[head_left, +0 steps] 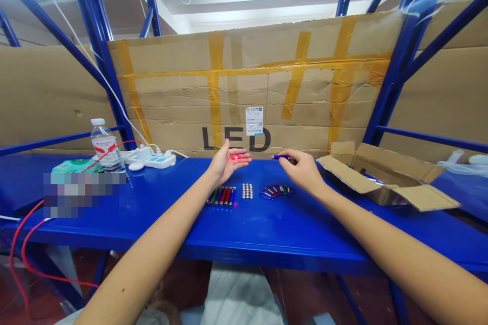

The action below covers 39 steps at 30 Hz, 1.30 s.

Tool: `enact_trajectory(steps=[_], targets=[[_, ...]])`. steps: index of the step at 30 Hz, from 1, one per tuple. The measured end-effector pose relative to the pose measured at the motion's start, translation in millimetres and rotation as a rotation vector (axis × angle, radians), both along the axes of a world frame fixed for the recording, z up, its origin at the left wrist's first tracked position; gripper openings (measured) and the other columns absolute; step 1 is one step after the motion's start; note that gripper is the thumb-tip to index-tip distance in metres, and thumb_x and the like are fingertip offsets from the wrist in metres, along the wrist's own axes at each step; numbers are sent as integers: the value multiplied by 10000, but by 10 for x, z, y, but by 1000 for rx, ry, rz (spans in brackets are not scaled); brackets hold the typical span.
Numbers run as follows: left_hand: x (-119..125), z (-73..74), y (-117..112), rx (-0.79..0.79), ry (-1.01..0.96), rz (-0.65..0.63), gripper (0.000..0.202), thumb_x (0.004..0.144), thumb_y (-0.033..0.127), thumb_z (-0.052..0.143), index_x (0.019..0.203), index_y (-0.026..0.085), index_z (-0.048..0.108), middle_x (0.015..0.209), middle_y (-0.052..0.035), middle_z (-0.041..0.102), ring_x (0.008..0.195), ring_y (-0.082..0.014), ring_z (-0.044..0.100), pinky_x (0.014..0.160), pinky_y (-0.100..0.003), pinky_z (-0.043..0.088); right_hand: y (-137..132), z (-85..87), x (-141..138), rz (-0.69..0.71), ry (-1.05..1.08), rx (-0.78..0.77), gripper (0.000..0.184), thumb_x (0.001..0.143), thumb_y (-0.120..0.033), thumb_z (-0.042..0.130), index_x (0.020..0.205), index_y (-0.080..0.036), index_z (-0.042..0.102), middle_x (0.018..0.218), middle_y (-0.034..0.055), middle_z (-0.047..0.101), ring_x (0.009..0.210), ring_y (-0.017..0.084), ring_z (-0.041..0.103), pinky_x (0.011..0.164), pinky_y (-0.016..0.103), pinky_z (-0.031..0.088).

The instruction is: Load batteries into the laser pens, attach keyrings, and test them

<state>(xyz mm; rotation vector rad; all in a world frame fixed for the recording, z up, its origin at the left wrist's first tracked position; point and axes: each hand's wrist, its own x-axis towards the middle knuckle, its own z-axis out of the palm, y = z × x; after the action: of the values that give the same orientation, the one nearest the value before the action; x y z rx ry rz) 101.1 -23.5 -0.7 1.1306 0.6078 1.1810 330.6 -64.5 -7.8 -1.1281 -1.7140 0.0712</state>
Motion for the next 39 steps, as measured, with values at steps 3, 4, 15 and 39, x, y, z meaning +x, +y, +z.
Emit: enact_trajectory(steps=[3, 4, 15, 39], targets=[[2, -7, 3, 2, -3, 4, 703, 949, 606, 226, 905, 59, 664, 940, -204, 704, 946, -269, 675, 905, -385, 508, 0, -2, 2, -10, -10, 23, 233, 775, -227, 520, 850, -189, 737, 872, 43, 751, 783, 202, 658, 728, 312, 481], [3, -8, 3, 2, -3, 6, 700, 950, 603, 228, 904, 58, 665, 936, -204, 704, 947, -269, 675, 904, -385, 509, 0, -4, 2, -9, -10, 33, 232, 778, -228, 520, 849, -188, 737, 873, 43, 751, 789, 202, 659, 732, 312, 481], [10, -7, 7, -10, -16, 9, 677, 964, 566, 234, 894, 50, 667, 904, -214, 708, 908, -259, 685, 880, -373, 522, -3, -6, 0, -13, -53, 67, 223, 766, -219, 525, 835, -185, 735, 847, 48, 741, 758, 198, 644, 705, 312, 477], [3, -16, 19, 1, -4, 24, 661, 961, 564, 254, 890, 52, 666, 938, -225, 702, 955, -262, 678, 929, -385, 509, -1, -7, 21, -32, -92, 126, 213, 789, -224, 526, 852, -183, 725, 840, 55, 728, 757, 197, 634, 701, 307, 466]])
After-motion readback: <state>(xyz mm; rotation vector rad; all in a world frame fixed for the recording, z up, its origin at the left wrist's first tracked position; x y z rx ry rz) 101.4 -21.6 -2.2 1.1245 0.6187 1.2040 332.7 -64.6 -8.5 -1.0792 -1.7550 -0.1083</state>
